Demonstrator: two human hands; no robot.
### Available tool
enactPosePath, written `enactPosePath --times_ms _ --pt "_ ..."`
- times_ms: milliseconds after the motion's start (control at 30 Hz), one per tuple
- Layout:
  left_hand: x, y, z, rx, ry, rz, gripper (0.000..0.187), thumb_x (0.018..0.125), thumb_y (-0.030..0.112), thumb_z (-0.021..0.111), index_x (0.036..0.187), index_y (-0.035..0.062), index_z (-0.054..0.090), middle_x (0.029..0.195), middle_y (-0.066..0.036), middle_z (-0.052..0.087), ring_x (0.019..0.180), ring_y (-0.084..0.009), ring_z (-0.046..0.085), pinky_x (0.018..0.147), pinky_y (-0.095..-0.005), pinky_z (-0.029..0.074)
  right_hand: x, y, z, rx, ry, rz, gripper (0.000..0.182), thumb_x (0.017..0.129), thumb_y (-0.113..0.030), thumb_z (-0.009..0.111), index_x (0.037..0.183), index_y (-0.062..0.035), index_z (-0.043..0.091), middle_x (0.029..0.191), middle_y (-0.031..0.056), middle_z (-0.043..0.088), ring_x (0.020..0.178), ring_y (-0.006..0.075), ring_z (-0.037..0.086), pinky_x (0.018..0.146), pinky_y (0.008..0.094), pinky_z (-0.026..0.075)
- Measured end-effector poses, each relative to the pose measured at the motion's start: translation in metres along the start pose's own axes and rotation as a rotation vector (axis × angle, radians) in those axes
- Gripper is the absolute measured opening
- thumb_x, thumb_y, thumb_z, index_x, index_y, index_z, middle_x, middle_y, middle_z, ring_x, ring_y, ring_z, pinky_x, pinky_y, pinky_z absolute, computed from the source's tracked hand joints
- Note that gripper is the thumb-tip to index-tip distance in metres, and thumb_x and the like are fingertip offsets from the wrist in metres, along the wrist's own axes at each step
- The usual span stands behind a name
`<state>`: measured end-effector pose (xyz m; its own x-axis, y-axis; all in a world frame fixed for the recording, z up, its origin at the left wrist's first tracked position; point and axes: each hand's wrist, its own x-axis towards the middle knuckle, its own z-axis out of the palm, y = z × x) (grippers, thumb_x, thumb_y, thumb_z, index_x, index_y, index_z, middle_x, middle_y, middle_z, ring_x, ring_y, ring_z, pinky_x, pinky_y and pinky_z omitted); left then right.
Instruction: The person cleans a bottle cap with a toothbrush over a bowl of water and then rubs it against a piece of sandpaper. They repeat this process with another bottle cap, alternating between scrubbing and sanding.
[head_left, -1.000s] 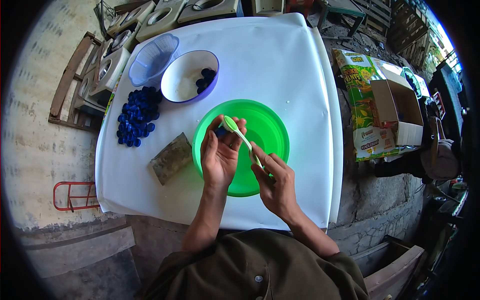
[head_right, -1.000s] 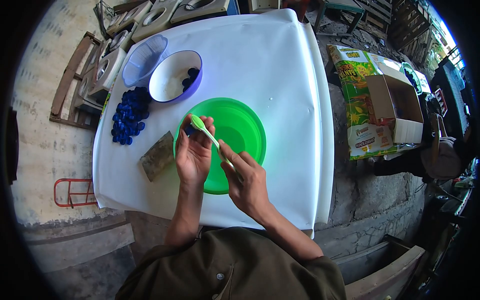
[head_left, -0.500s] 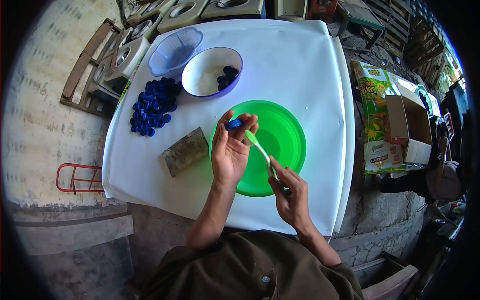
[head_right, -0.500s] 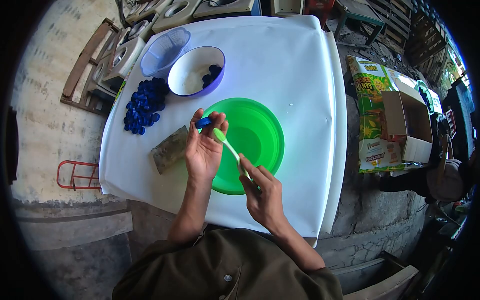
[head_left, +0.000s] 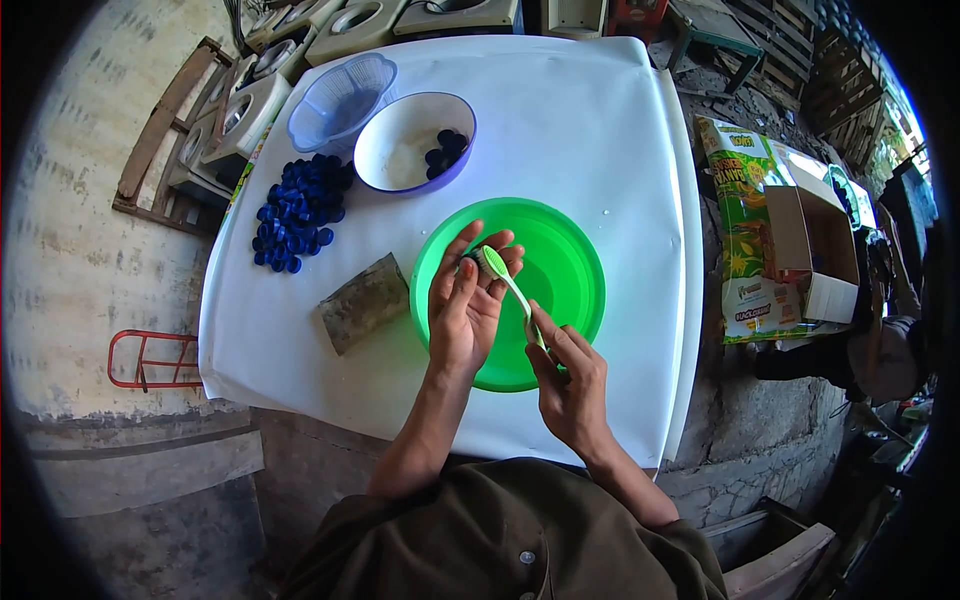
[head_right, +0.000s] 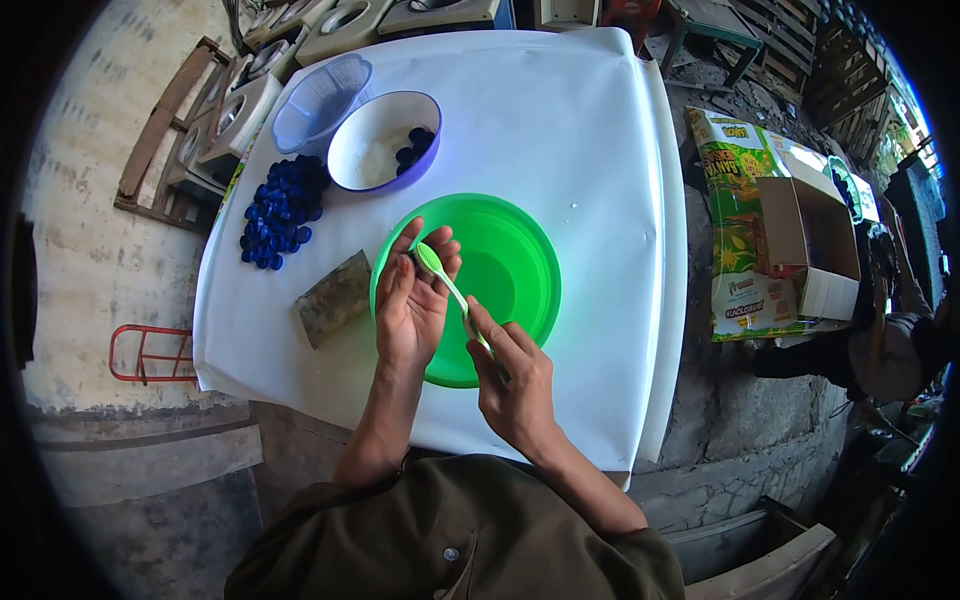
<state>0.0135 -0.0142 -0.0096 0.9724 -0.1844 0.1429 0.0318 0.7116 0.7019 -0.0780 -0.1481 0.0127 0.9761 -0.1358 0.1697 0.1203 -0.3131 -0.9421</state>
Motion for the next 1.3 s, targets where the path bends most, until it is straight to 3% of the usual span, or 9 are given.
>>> enactPosePath --times_ms 100,267,467,600,767,967,1067,1200,1300 --pt "-0.002 -0.002 0.0 -0.043 -0.027 -0.037 0.048 0.103 0.016 0.055 0.143 -0.0004 0.036 0.135 -0.023 0.055 0.123 -0.0323 0.058 0.11 -0.0423 0.045 0.004 0.0 -0.001 0.026 0.018 -0.011 0.053 0.087 0.008 0.066 0.136 -0.0092 0.061 0.08 0.0137 0.06 0.062 0.0261 0.054 0.059 0.035 0.047" --pt "0.0 -0.002 0.0 -0.052 -0.014 -0.002 0.046 0.105 0.022 0.05 0.144 -0.0018 0.039 0.14 -0.025 0.051 0.134 -0.0334 0.051 0.115 -0.0432 0.041 0.003 0.0 -0.003 0.024 0.0 -0.012 0.053 0.086 0.008 0.066 0.136 -0.0087 0.061 0.082 0.0144 0.061 0.063 0.0255 0.054 0.06 0.0337 0.047" --pt "-0.004 -0.001 0.004 -0.002 -0.163 -0.101 0.048 0.105 0.023 0.05 0.144 -0.002 0.039 0.143 -0.025 0.048 0.137 -0.035 0.048 0.116 -0.0444 0.04 0.003 0.002 -0.007 0.072 0.016 0.007 0.053 0.086 0.008 0.066 0.136 -0.0085 0.061 0.081 0.013 0.061 0.063 0.0227 0.054 0.06 0.0329 0.048" --pt "0.002 0.001 -0.004 -0.091 -0.107 -0.022 0.051 0.106 0.023 0.047 0.145 -0.0073 0.035 0.146 -0.028 0.044 0.139 -0.0343 0.044 0.118 -0.045 0.038 -0.001 0.003 -0.012 0.056 -0.042 0.065 0.051 0.088 0.008 0.065 0.136 -0.0082 0.061 0.081 0.0121 0.061 0.062 0.0211 0.053 0.06 0.0322 0.047" --pt "-0.003 -0.001 0.004 -0.082 -0.16 -0.093 0.049 0.106 0.024 0.048 0.144 -0.0043 0.038 0.145 -0.027 0.046 0.138 -0.0351 0.046 0.117 -0.0435 0.039 0.005 0.003 -0.013 0.119 -0.014 0.036 0.05 0.089 0.007 0.065 0.136 -0.0082 0.061 0.078 0.0113 0.059 0.062 0.019 0.052 0.06 0.031 0.047" --pt "0.003 0.006 -0.002 -0.123 -0.13 -0.045 0.048 0.106 0.025 0.048 0.144 -0.0026 0.039 0.145 -0.026 0.047 0.137 -0.035 0.047 0.115 -0.0426 0.042 -0.004 0.001 -0.013 0.105 -0.075 0.122 0.05 0.09 0.007 0.064 0.138 -0.0074 0.06 0.08 0.0109 0.059 0.065 0.0186 0.053 0.064 0.0298 0.048" --pt "-0.002 0.0 0.003 -0.122 -0.164 -0.111 0.047 0.106 0.027 0.047 0.143 -0.0015 0.042 0.145 -0.026 0.047 0.136 -0.0353 0.048 0.114 -0.0425 0.042 0.005 0.001 -0.012 0.139 -0.025 0.046 0.05 0.09 0.007 0.063 0.138 -0.0075 0.059 0.081 0.011 0.059 0.066 0.0184 0.053 0.065 0.0298 0.048" --pt "0.002 0.001 -0.003 -0.216 -0.086 -0.055 0.044 0.105 0.025 0.05 0.141 -0.0007 0.045 0.147 -0.026 0.045 0.138 -0.0351 0.045 0.115 -0.0431 0.042 -0.003 0.005 -0.016 0.118 -0.098 0.102 0.049 0.09 0.008 0.062 0.137 -0.0068 0.06 0.082 0.0106 0.06 0.067 0.0173 0.054 0.065 0.0292 0.048" --pt "0.005 0.007 -0.012 -0.305 -0.052 -0.054 0.041 0.102 0.021 0.056 0.137 0.0006 0.051 0.147 -0.022 0.045 0.129 -0.0284 0.052 0.112 -0.0423 0.044 -0.01 0.006 -0.022 0.132 -0.101 0.139 0.048 0.09 0.008 0.063 0.136 -0.0058 0.061 0.081 0.0102 0.06 0.067 0.0166 0.054 0.065 0.0282 0.048"
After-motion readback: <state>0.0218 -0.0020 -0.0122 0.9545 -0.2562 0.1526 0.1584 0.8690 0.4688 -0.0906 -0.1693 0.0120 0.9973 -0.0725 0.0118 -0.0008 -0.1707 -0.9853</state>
